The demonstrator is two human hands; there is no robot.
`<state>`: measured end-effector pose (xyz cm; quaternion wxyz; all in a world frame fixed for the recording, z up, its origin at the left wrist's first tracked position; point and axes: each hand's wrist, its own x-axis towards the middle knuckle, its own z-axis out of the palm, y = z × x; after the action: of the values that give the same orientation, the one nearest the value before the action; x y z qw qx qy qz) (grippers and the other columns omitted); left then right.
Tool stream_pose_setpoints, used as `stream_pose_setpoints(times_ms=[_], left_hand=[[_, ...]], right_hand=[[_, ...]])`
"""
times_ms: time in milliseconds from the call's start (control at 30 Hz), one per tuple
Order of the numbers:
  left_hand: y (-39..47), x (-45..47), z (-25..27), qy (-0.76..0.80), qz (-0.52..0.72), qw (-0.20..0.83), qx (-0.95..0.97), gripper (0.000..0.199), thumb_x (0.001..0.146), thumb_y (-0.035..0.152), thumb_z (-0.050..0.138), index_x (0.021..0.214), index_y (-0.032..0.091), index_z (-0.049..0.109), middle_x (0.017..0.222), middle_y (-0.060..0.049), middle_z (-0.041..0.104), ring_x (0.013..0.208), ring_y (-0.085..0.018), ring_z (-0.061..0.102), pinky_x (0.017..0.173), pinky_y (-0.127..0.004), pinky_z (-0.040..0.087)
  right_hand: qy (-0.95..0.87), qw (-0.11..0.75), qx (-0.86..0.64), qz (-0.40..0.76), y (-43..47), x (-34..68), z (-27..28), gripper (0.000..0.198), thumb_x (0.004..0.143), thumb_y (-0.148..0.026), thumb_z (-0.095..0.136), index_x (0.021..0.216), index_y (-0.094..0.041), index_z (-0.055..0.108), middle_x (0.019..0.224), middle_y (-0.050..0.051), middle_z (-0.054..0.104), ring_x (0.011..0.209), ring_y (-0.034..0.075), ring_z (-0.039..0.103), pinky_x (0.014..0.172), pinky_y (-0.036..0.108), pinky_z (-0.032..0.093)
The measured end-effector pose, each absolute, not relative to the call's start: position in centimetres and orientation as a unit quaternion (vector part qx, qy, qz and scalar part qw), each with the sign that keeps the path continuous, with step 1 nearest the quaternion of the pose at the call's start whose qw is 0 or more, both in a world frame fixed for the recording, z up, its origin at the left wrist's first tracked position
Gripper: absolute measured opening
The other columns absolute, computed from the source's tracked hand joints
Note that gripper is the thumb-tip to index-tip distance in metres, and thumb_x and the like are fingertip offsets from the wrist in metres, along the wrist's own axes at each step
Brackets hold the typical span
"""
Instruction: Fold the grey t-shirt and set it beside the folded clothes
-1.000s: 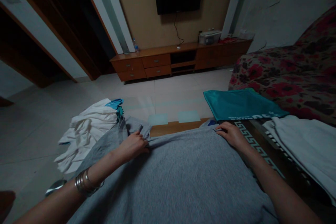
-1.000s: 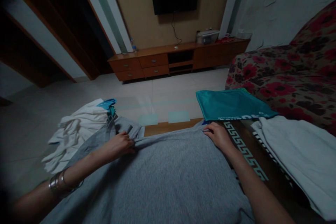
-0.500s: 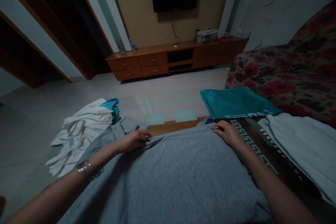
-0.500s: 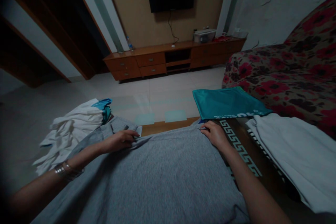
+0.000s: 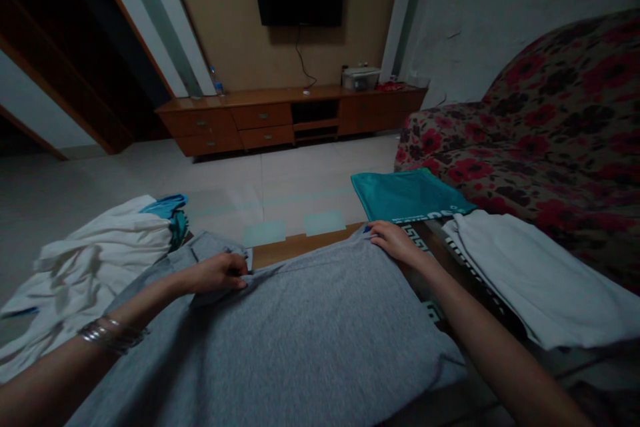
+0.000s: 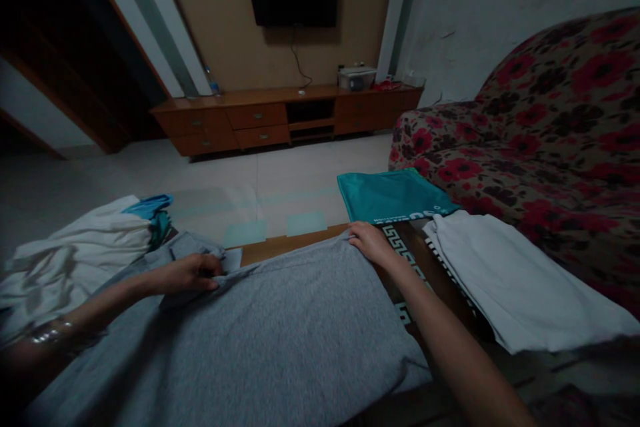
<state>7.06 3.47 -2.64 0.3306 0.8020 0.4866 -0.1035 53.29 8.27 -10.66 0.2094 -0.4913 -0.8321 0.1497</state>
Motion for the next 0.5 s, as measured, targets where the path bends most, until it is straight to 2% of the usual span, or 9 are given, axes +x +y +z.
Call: stream_pose_setpoints(times_ms=[133,300,367,500], left_hand=[[3.4,6.9,-3.0,0.489,-0.087,0.322,0.806,0.029,0.079,0.042,0.052,0.087,0.017,0.065,0.091,-0.004,0.063,0.086,-0.018,0.058,0.075,-0.024,0.042],[3.2,6.4,-2.7,0.494,-0.030,0.301,0.815,0.026,0.078,0.040,0.055,0.082,0.016,0.063,0.090,-0.004,0.063,0.087,-0.018,0.056,0.078,-0.024,0.041],[3.0,6.0,-2.3,0.500,-0.019,0.293,0.815,0.024,0.078,0.039,0.055,0.081,0.016,0.063,0.087,-0.003,0.063,0.086,-0.018,0.057,0.078,-0.024,0.041],[2.2,5.1,-0.9,0.490,-0.007,0.271,0.828,0.024,0.079,0.039,0.056,0.080,0.017,0.064,0.086,-0.003,0.065,0.084,-0.017,0.057,0.079,-0.024,0.041]], right_hand=[[-0.858,0.136,-0.475,0.139,9.6,53.1,-10.0,0.009,0.077,-0.018,0.062,0.084,-0.016,0.068,0.101,0.011,0.066,0.100,0.023,0.057,0.090,0.034,0.041],[-0.853,0.085,-0.488,0.162,10.4,52.7,-9.1,0.005,0.072,-0.017,0.062,0.072,-0.017,0.068,0.081,0.006,0.067,0.078,0.019,0.059,0.071,0.026,0.041],[-0.839,0.100,-0.503,0.180,10.0,52.9,-8.3,0.006,0.072,-0.018,0.061,0.070,-0.017,0.067,0.079,0.005,0.067,0.074,0.018,0.058,0.066,0.025,0.039],[-0.813,0.184,-0.516,0.198,7.9,53.8,-4.8,0.010,0.072,-0.026,0.060,0.073,-0.018,0.065,0.079,0.003,0.067,0.075,0.017,0.059,0.066,0.024,0.039]])
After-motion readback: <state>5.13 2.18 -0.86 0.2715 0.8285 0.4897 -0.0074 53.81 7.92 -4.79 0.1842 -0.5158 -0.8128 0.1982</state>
